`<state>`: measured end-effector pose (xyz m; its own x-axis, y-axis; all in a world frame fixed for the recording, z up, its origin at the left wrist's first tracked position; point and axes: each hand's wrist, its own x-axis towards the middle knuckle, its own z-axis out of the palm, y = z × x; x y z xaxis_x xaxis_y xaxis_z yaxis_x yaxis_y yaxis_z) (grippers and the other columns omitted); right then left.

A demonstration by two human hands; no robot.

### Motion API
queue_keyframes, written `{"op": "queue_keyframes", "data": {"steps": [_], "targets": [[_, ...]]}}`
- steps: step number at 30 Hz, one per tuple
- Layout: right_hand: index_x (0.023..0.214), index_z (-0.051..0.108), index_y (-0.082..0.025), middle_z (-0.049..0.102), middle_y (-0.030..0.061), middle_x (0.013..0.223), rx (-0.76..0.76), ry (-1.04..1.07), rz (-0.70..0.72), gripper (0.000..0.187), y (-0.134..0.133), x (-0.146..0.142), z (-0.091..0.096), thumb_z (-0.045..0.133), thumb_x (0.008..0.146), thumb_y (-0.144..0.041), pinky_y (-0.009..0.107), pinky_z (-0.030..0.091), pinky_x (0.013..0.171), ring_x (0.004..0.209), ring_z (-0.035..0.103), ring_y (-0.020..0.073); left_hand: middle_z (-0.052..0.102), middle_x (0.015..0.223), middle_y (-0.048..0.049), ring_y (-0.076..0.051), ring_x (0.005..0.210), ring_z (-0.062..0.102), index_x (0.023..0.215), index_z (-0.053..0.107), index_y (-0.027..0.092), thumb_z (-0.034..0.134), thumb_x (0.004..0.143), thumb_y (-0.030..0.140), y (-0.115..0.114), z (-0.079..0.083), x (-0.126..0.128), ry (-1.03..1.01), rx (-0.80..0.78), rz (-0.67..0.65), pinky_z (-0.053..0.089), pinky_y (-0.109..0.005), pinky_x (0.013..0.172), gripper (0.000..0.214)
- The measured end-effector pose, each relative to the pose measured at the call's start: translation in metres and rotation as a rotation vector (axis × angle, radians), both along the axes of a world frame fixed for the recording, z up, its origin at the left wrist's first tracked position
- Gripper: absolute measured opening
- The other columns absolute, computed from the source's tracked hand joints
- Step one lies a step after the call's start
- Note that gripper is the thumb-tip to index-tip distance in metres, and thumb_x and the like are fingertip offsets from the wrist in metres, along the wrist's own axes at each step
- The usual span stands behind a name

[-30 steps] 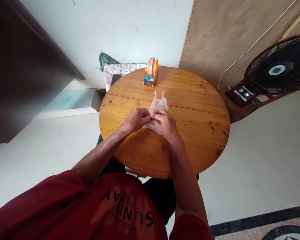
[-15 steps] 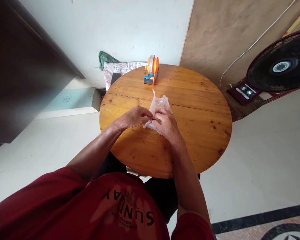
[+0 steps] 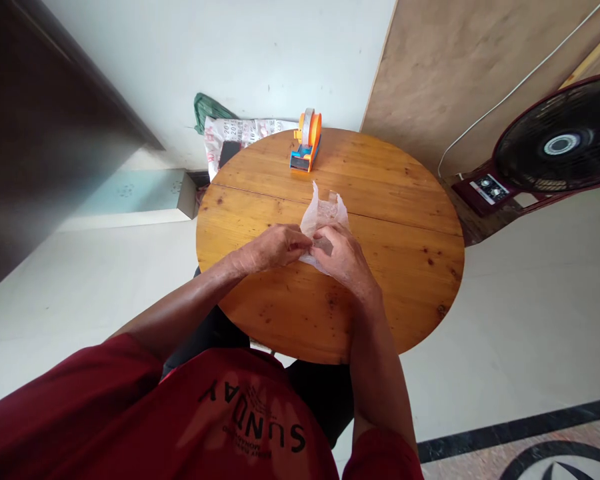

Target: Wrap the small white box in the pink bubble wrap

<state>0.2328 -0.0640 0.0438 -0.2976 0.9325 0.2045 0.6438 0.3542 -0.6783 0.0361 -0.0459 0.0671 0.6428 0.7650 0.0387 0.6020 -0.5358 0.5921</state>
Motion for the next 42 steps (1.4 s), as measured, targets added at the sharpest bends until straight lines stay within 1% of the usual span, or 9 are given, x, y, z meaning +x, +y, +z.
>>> {"op": "queue_keyframes", "data": {"steps": [4,12,15,21,25,30,36,39,42], "targets": [[0.099,0.068,-0.023,0.072,0.0077,0.111,-0.027,0.015,-0.035,0.019,-0.001,0.007,0.003,0.062,0.083,-0.031,0.043,0.052,0.091,0.104,0.066,0.0271,0.065,0.088,-0.0074,-0.017,0.084,0.060,0.091,0.078,0.018,0.051,0.095,0.024,-0.002,-0.008,-0.005,0.004,0.098,-0.059,0.045,-0.027,0.074,0.028],[0.104,0.069,-0.022,0.076,0.0064,0.104,-0.147,-0.026,-0.081,0.024,-0.002,0.023,0.005,0.060,0.083,-0.030,0.039,0.053,0.081,0.092,0.069,0.0248,0.063,0.108,-0.0130,-0.022,0.097,0.056,0.104,0.076,0.017,0.050,0.097,0.027,0.002,-0.030,-0.017,-0.143,0.295,-0.142,0.049,-0.036,0.086,0.028],[0.105,0.070,-0.022,0.077,0.0061,0.101,-0.214,-0.039,-0.091,0.025,-0.003,0.025,0.006,0.061,0.083,-0.032,0.039,0.053,0.079,0.088,0.070,0.0244,0.062,0.112,-0.0132,-0.022,0.103,0.056,0.112,0.074,0.018,0.050,0.096,0.025,0.006,-0.043,-0.018,-0.241,0.304,-0.179,0.050,-0.038,0.091,0.029],[0.106,0.069,-0.022,0.076,0.0050,0.098,-0.296,0.101,-0.077,0.027,-0.004,0.028,0.007,0.063,0.086,-0.039,0.037,0.054,0.078,0.087,0.070,0.0235,0.061,0.118,-0.0140,-0.025,0.111,0.055,0.113,0.073,0.018,0.052,0.093,0.026,0.008,-0.063,-0.016,-0.342,0.318,-0.138,0.050,-0.042,0.097,0.029],[0.103,0.069,-0.022,0.073,0.0029,0.095,-0.285,0.112,-0.127,0.026,-0.006,0.035,0.007,0.066,0.084,-0.039,0.034,0.052,0.076,0.085,0.068,0.0216,0.064,0.120,-0.0148,-0.025,0.114,0.057,0.111,0.073,0.017,0.054,0.092,0.024,0.011,-0.067,-0.014,-0.393,0.362,-0.169,0.050,-0.043,0.099,0.028],[0.086,0.071,-0.021,0.068,-0.0004,0.077,-0.308,0.021,-0.178,0.018,-0.013,0.039,0.005,0.065,0.082,-0.037,0.031,0.046,0.065,0.070,0.060,0.0182,0.068,0.124,-0.0153,-0.026,0.117,0.061,0.110,0.072,0.018,0.057,0.089,0.022,0.015,-0.072,-0.013,-0.434,0.338,-0.188,0.051,-0.046,0.102,0.027],[0.075,0.068,-0.020,0.060,-0.0020,0.066,-0.291,0.051,-0.269,0.026,-0.024,0.035,-0.003,0.061,0.084,-0.044,0.029,0.039,0.057,0.061,0.052,0.0159,0.067,0.132,-0.0154,-0.026,0.124,0.063,0.112,0.072,0.018,0.057,0.088,0.019,0.012,-0.071,-0.013,-0.385,0.283,-0.174,0.048,-0.047,0.108,0.029],[0.079,0.070,-0.021,0.066,-0.0003,0.071,-0.232,0.040,-0.305,0.029,-0.026,0.032,0.002,0.058,0.087,-0.047,0.030,0.043,0.061,0.065,0.057,0.0179,0.067,0.133,-0.0158,-0.027,0.126,0.063,0.111,0.072,0.017,0.058,0.087,0.019,0.011,-0.070,-0.013,-0.389,0.299,-0.170,0.048,-0.047,0.107,0.028],[0.092,0.074,-0.022,0.074,0.0049,0.092,-0.109,-0.044,-0.287,0.028,-0.017,0.027,0.015,0.054,0.091,-0.042,0.035,0.049,0.073,0.082,0.066,0.0229,0.066,0.135,-0.0168,-0.028,0.127,0.062,0.111,0.072,0.017,0.059,0.087,0.017,0.011,-0.071,-0.012,-0.406,0.313,-0.169,0.049,-0.047,0.106,0.028]]}}
